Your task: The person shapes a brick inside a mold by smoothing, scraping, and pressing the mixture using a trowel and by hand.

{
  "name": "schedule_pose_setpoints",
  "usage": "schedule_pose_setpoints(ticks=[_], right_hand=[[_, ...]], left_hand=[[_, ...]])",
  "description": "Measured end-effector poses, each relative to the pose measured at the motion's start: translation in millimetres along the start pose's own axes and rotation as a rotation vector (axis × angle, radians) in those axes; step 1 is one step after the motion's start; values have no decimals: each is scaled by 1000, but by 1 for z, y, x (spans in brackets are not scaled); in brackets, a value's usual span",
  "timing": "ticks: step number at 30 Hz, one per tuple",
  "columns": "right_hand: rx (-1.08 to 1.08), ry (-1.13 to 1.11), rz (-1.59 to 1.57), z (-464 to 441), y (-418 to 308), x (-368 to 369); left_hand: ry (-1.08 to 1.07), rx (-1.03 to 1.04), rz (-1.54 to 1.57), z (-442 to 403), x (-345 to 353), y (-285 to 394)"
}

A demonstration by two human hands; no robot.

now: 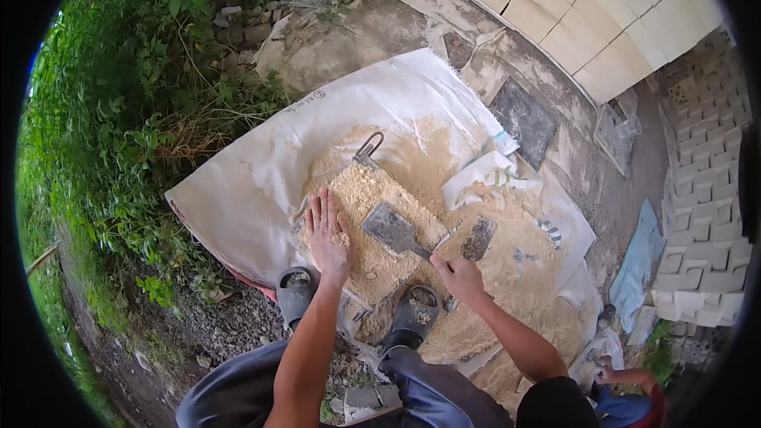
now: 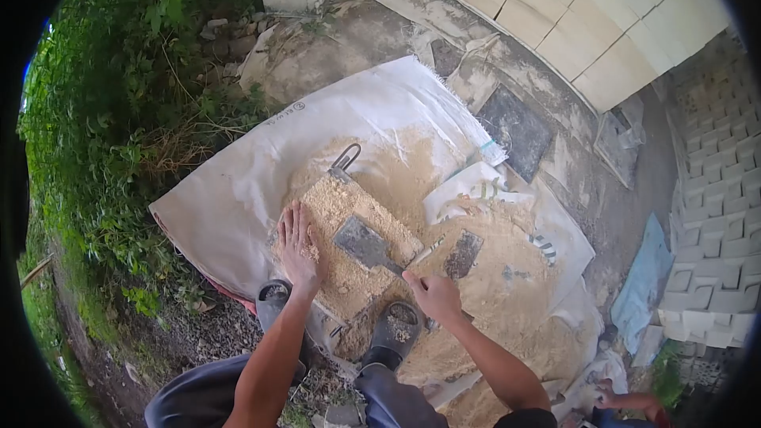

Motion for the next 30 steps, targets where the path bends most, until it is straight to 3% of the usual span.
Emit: schedule_pose_setpoints(ticks=[2,7,11,13,14,17,19,22,26,28,30], right_hand=[[20,-14,12,2,-10,-11],[-154,153,-541,21,-45,-29],[-128,157,-353,11,-5,10],[31,-9,15,5,5,19],[23,-14,20,5,6,17],[54,45,-79,13,-8,-7],[-78,203,-360,17,-16,-23],[-115,211,-602,16,-29,-25],[-82,183,-362,4,-3,1],[82,-9,-59,-3,10,5],[67,47,-78,7,11,-5]], left_hand=[[15,20,-19,-8,3,1],[-14,-16,-11,-9,2,2],[-12,2,-35,-8,3,-1],[-1,-2,-17,-12,-2,-1],[-19,-21,5,-8,0,-1],[-2,-4,-1,-12,-2,3],[-22,-27,4,-6,-3,-1],[-58,-39,-48,-9,4,-1],[-54,-25,-24,-5,2,0],[-42,-37,-25,-14,1,-1],[-45,-35,-44,-8,2,1]])
Point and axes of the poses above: each hand's wrist, its own z-axis away from the middle knuckle, its own x-axis out of the palm, y = z × x, the point moved 8 cm from there along -z, towards the middle knuckle, and after that the axes turned 1 degree about y, right-handed, at the moved point
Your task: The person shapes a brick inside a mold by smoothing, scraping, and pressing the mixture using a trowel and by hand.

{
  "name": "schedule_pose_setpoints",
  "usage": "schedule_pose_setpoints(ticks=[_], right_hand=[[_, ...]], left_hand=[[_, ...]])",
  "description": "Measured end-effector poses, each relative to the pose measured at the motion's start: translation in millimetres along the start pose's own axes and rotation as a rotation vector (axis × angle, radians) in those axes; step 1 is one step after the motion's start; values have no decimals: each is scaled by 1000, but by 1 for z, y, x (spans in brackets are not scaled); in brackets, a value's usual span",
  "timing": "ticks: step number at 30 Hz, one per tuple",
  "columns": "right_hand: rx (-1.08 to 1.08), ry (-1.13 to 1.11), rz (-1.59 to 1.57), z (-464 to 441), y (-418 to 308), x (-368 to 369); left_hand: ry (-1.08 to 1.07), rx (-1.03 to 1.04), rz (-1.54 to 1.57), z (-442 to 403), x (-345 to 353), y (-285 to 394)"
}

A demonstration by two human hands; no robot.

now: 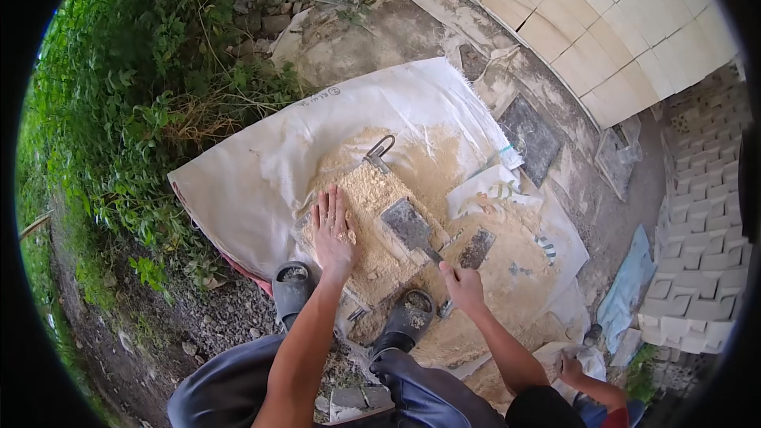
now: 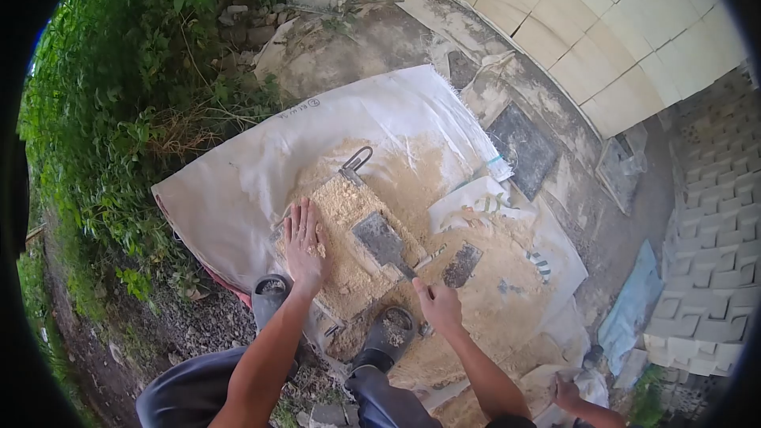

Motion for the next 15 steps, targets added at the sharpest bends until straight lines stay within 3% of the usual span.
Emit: schedule_pose_setpoints(ticks=[2,4,7,11,15], right_hand=[[-26,54,-27,4,-9,-9],[-58,108,-364,15,-13,-16],[-51,27,-568,19,-30,-13],[28,-62,-193,-21,42,36],[17,19,-17,0,8,-1]], left_hand=[[16,7,5,-2,1,-1],[11,-3,6,2,0,-1],[0,-16,4,2,2,-1],[20,0,22,1,3,0],[3,2,24,0,-1,-1]])
Point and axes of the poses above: each hand's wrist, its own z-axis away from the middle knuckle, its own x-axis out of the palm, y = z × x, the point moved 8 cm from there along -z, towards the middle knuckle, and after that the axes turned 1 degree about y, right-handed, at the moved point
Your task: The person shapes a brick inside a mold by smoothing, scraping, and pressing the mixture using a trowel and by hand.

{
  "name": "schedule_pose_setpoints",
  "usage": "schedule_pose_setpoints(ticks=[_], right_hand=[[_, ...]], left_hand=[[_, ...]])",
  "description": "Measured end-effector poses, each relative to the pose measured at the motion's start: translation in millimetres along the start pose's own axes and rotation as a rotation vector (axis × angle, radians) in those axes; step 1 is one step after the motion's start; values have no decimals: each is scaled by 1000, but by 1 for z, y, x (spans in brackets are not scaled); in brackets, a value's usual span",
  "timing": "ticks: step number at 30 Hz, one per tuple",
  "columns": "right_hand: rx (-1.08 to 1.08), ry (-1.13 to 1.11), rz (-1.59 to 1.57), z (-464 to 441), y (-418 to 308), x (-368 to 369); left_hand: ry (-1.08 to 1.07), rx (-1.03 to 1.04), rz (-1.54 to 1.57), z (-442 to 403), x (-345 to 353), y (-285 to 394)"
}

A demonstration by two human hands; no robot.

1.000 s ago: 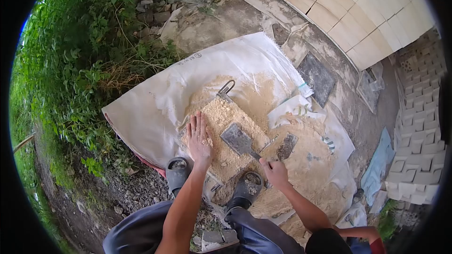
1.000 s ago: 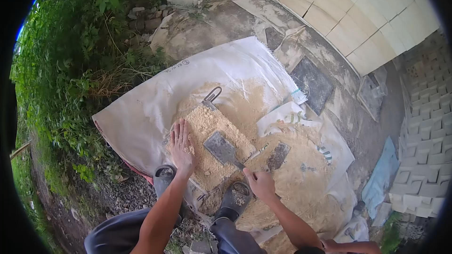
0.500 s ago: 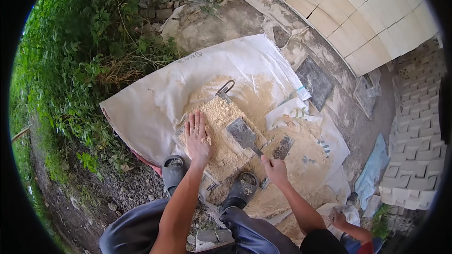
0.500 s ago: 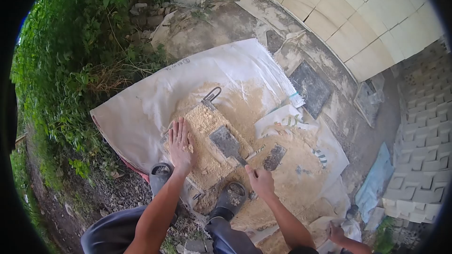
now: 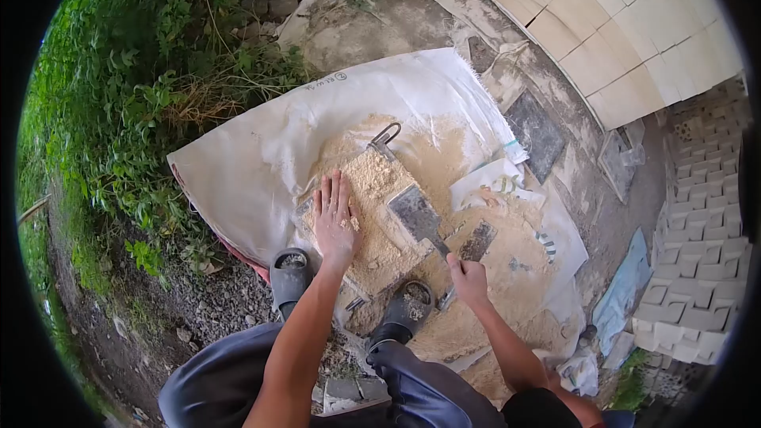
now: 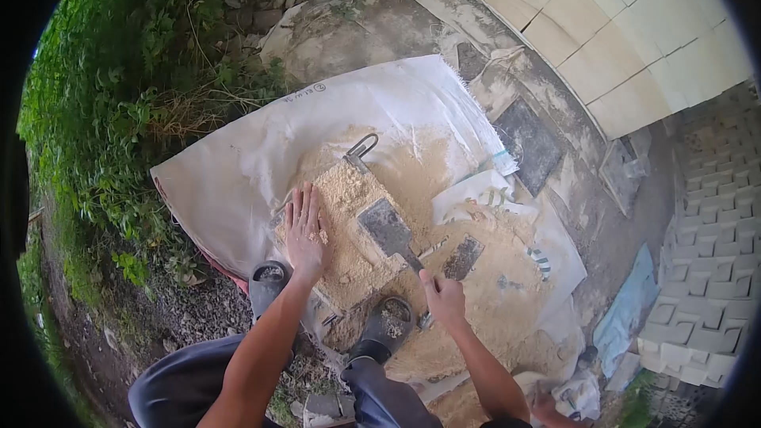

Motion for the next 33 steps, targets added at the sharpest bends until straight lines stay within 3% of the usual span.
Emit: schedule_pose_setpoints(ticks=[2,5,6,8,12,15,17,20,21,23,26,33], right_hand=[[-96,20,-279,3,-12,-4],[-141,58,-444,23,-45,-10],[-140,56,-443,20,-39,-1],[-47,-72,-120,11,-9,32],[-115,-49,60,8,-5,31],[-89,-13,-96,12,-11,14],[-90,39,-425,27,-34,-3],[-71,67,-511,26,-23,16],[-74,76,-514,19,-6,25],[-11,-51,-148,-3,30,54],[-23,10,-57,6,22,31],[124,-29,-500,24,10,9]], left_hand=[[-3,-7,-9,-2,3,-1],[-5,-7,-18,0,4,-1],[11,-4,-19,0,2,0],[-5,-16,-10,2,3,-1],[-40,-31,-16,-2,7,-4],[-22,-18,-10,-1,5,-2],[-28,-26,-16,1,6,-2],[-15,-15,-15,0,5,-2],[-17,-5,-14,-1,4,0],[-8,6,15,0,6,-2],[5,-8,83,10,-3,4],[-48,-63,215,18,17,47]])
Point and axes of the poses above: each hand's wrist, its own z-axis away from the middle knuckle, its own x-axis out of the palm, y = z × x, the point moved 8 cm from there along -z, towards the middle knuckle, and after that the axes turned 1 degree about y, right-handed, at the moved point
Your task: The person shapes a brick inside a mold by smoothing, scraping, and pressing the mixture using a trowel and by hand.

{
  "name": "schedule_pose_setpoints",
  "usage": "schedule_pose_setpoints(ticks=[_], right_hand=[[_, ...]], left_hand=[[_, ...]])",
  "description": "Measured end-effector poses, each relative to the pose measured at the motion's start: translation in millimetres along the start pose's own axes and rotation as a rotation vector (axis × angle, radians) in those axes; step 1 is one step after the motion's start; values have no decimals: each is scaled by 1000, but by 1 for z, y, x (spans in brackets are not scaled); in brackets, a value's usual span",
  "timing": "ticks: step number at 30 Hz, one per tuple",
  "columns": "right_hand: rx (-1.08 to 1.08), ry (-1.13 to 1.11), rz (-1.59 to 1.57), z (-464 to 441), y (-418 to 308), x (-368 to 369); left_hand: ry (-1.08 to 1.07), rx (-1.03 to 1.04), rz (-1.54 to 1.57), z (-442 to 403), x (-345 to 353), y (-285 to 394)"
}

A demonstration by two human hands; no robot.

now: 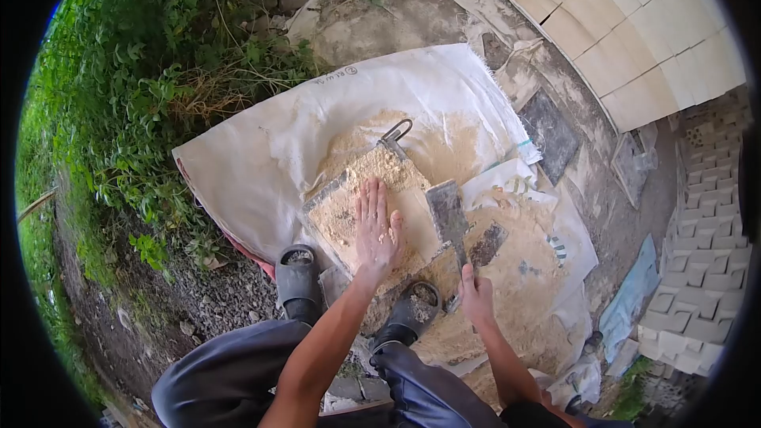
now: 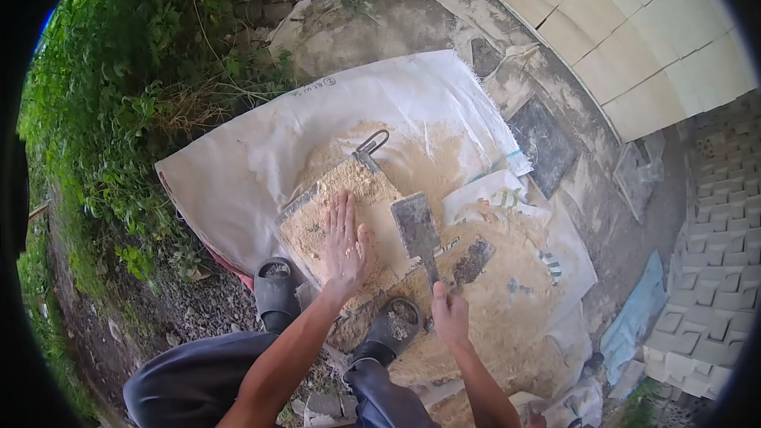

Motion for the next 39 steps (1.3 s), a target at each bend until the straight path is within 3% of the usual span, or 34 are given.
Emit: schedule_pose_setpoints(ticks=[2,4,6,7,9,10,12,13,16,23,25,26,28,30,33,36,39], right_hand=[[-60,-21,-42,8,-26,4],[-84,-21,-109,20,-44,14],[-116,-25,-179,22,-46,28],[-179,-35,-111,19,-42,38],[-236,-48,146,10,-26,56],[-246,-54,145,6,-17,61],[-146,-52,479,-2,-4,62],[-165,-68,497,-5,-8,60],[-197,-35,379,6,-25,49],[-182,-67,43,22,-8,63],[-61,-127,336,3,25,74],[-67,-133,322,3,28,76],[-43,-81,500,9,6,70],[-32,-105,477,5,9,72],[-36,-92,429,13,20,80],[-42,-65,376,15,27,82],[-150,-12,329,18,7,75]], left_hand=[[6,1,316,-10,-11,1],[81,-33,205,-21,-17,-36],[301,-215,-265,-31,-42,-73],[300,-217,-269,-33,-45,-84],[87,-160,-296,-36,-38,-100],[96,-163,-300,-34,-42,-106],[63,-59,-105,-32,-45,-108],[178,-69,-235,-33,-48,-107],[158,-224,-107,-33,-54,-103],[135,-269,-110,-33,-51,-107],[199,-196,-126,-31,-51,-109],[203,-187,-140,-32,-53,-110],[112,-254,-155,-34,-50,-109],[147,-185,-131,-37,-55,-100],[-7,-224,-154,-33,-54,-95],[99,-160,-151,-31,-50,-105],[-16,-153,-154,-50,-48,-128]])
Point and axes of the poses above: each hand's wrist, its own z-axis away from the middle knuckle, its own x-axis out of the palm, y = z × x, the point moved 8 cm from there along -z, towards the middle knuckle, and after that the axes turned 1 degree about y, right-handed, at the moved point
